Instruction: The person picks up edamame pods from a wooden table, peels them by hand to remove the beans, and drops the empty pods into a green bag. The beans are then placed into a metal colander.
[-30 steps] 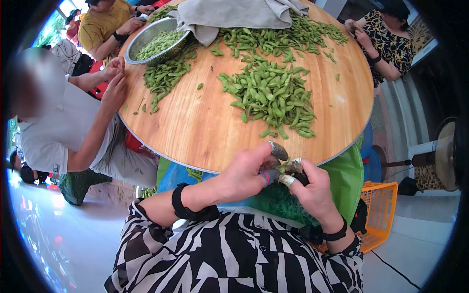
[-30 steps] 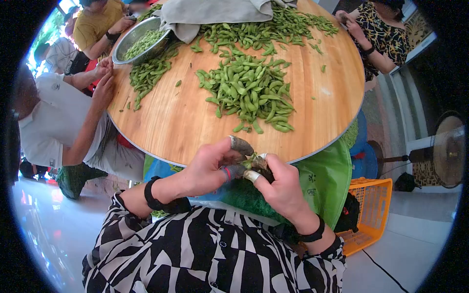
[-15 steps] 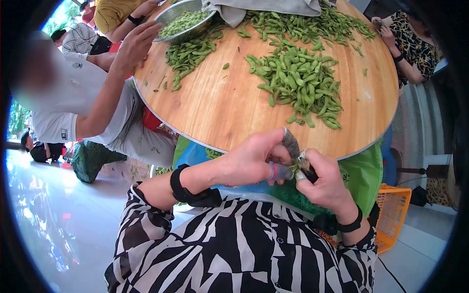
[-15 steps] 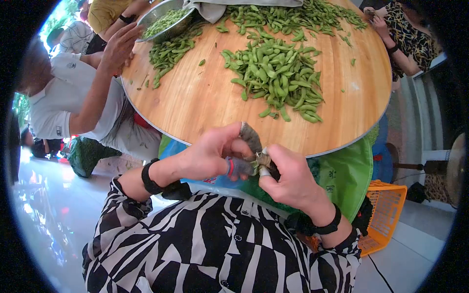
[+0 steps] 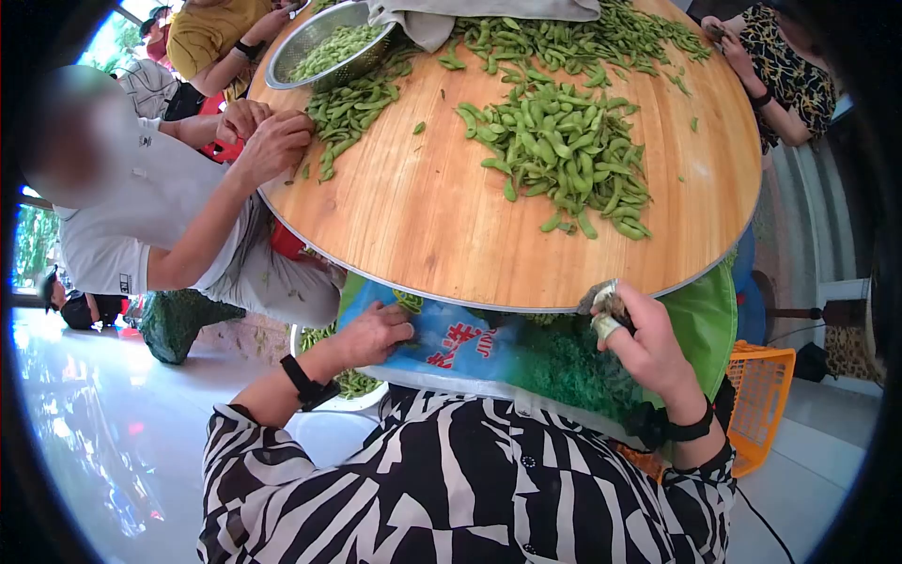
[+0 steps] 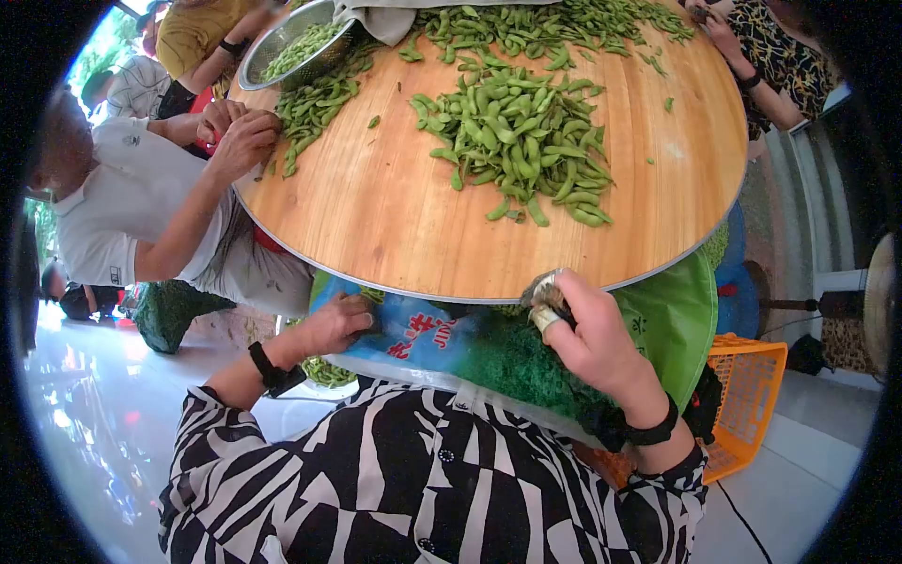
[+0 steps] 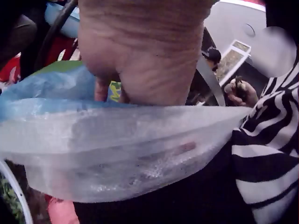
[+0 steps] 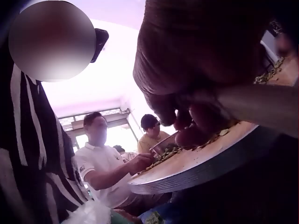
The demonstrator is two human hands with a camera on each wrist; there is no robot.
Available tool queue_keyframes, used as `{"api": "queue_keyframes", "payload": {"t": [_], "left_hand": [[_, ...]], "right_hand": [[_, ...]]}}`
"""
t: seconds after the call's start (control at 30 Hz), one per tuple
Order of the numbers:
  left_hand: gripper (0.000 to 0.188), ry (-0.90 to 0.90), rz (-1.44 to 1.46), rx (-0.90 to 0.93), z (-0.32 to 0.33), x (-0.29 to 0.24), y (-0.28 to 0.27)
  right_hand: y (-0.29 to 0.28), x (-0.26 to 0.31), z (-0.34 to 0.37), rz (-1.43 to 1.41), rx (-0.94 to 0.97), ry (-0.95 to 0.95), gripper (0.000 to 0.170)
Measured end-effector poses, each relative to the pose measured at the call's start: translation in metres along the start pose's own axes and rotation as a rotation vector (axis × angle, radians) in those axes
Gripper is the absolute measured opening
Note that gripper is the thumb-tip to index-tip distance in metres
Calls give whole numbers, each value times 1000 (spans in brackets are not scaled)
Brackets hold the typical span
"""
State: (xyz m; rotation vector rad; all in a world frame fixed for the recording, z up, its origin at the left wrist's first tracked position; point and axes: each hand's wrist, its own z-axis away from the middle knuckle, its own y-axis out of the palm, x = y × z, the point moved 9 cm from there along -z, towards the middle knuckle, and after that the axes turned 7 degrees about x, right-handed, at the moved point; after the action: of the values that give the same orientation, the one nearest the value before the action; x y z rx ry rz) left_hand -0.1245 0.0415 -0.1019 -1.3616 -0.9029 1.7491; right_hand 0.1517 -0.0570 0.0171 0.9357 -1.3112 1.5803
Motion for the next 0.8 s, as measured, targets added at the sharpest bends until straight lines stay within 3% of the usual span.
{"api": "queue_keyframes", "payload": {"t": [0.1,0.2,0.3,0.37,0.43,0.5,0.57,0.63,0.7,0.77,0.8], "left_hand": [[22,-49,29,58,18,8,5],[21,-338,21,268,68,47,16],[21,-675,-138,498,130,91,19],[16,-621,-246,492,132,79,-3],[15,-572,-348,491,116,55,-45],[12,-434,68,562,51,9,-90],[10,-235,234,291,-4,-23,-140],[8,-112,225,33,-50,-43,-182],[5,4,103,-104,-89,-47,-211],[9,41,-66,-286,-123,-29,-235],[11,-32,-121,-335,-139,-4,-240]], "right_hand": [[-1,-8,0,-210,-13,106,13],[-6,-26,7,-375,-63,213,17],[-12,-28,11,-453,-116,202,21],[-12,-28,12,-443,-119,207,24],[-12,-28,9,-652,-168,142,27],[-11,-24,6,-723,-172,134,30],[-9,-20,1,-891,-175,101,32],[-6,-15,-2,-875,-193,121,33],[1,-16,-1,-843,-155,168,34],[2,-15,1,-825,-135,140,34],[0,-15,3,-798,-136,144,34]]}}
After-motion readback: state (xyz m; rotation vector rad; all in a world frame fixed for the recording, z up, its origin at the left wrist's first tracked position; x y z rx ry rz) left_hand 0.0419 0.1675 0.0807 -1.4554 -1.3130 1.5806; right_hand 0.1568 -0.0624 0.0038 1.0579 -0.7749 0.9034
